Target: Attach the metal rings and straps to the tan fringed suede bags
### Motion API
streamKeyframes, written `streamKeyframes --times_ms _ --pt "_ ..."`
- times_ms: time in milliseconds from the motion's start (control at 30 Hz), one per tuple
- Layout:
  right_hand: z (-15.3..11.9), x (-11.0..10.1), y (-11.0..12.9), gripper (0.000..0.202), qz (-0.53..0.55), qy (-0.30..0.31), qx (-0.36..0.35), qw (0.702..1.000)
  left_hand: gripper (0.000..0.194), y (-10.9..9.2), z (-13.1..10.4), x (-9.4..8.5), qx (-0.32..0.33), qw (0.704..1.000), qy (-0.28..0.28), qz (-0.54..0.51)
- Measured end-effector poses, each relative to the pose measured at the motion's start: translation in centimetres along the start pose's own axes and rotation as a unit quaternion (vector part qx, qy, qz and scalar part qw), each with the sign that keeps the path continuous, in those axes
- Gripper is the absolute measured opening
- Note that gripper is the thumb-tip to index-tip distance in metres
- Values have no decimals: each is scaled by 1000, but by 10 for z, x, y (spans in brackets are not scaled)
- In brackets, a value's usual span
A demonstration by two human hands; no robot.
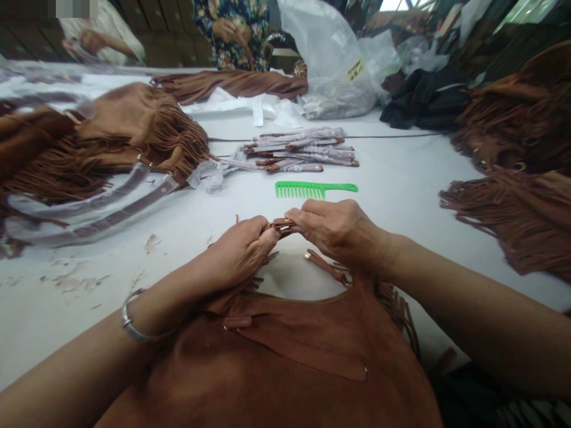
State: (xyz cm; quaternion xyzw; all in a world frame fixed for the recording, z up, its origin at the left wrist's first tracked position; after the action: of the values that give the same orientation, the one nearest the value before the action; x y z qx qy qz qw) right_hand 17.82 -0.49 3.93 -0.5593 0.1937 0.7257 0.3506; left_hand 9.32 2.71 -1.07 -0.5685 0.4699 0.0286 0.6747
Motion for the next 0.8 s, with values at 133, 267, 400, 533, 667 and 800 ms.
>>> streamKeyframes --times_ms 133,267,400,533,667,800 --pt "-9 0 -8 30 47 -12 34 998 32 0 -3 0 -17 1000 0 0" --pt "-18 2 -9 32 64 -31 31 997 30 -1 -4 3 -22 1000 7 5" --pt "-24 -1 -9 30 62 -64 20 996 29 -1 -5 5 -14 1000 2 24" --pt "-25 0 -12 30 69 -57 64 994 31 -1 -4 7 -2 999 -3 35" --pt "-16 7 -23 32 208 4 156 966 32 4 -1 9 -5 999 8 32" --pt "-18 39 -26 32 433 202 285 831 35 9 2 9 -6 1000 12 18"
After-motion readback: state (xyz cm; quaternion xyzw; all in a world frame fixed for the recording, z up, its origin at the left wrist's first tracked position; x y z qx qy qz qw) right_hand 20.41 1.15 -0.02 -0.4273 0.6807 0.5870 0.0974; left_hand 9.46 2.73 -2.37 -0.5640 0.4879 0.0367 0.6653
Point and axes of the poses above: each hand's wrist, its own z-axis towards the middle knuckle, its own x-axis out of the palm, y = z × x, the point moved 9 cm from there along z, towards the middle knuckle, and after that the axes turned 3 degrees about -z, right-handed, at the moved point
